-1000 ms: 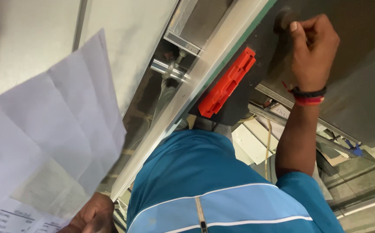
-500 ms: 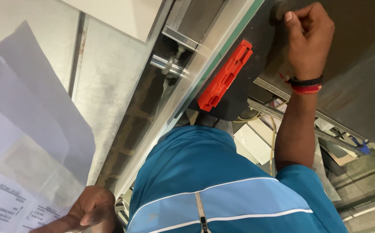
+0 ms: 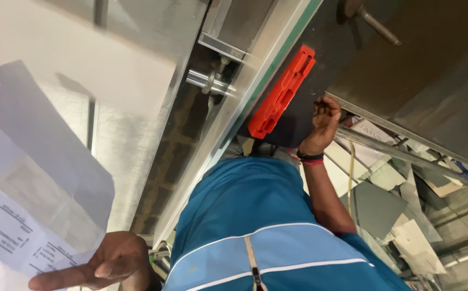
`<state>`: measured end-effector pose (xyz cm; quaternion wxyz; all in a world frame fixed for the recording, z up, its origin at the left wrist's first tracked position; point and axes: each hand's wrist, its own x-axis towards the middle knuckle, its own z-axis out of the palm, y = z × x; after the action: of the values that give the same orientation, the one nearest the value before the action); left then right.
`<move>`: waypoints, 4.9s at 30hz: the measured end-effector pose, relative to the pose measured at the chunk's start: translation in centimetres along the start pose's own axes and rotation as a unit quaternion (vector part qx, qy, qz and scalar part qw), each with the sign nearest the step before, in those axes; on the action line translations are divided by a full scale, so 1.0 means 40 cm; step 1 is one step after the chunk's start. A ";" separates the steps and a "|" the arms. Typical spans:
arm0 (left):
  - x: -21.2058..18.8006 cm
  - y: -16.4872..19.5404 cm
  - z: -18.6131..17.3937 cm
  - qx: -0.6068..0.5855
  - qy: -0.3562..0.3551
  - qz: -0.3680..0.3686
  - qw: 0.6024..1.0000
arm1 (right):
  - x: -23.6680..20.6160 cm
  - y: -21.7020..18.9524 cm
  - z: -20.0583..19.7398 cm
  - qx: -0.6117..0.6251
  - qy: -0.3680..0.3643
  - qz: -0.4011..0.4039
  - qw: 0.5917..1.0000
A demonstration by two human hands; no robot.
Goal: The person operates a panel saw to cut a white board. They hold a paper document, position the board against the saw fence, and pull the handle to feed the board through the blade. The person repeats this process for multiple cuts while referencing the document.
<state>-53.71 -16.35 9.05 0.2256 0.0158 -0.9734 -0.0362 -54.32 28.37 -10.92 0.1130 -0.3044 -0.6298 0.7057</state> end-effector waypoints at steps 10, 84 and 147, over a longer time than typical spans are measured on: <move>-0.046 -0.049 0.009 -0.002 0.078 0.048 0.996 | 0.069 -0.038 -0.022 -0.063 -0.082 -0.078 0.992; -0.016 0.260 0.469 -0.392 -0.613 -0.423 0.540 | 0.116 -0.583 -0.514 -0.134 -0.057 0.109 0.983; -0.165 0.278 0.455 -0.457 -0.556 -0.389 0.575 | -0.022 -0.358 -0.647 -0.424 -0.028 0.229 0.876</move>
<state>-55.96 -3.82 -9.28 -0.4186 0.2641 -0.6626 -0.5621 -42.03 51.70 2.48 -0.2089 -0.4389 -0.7842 0.3856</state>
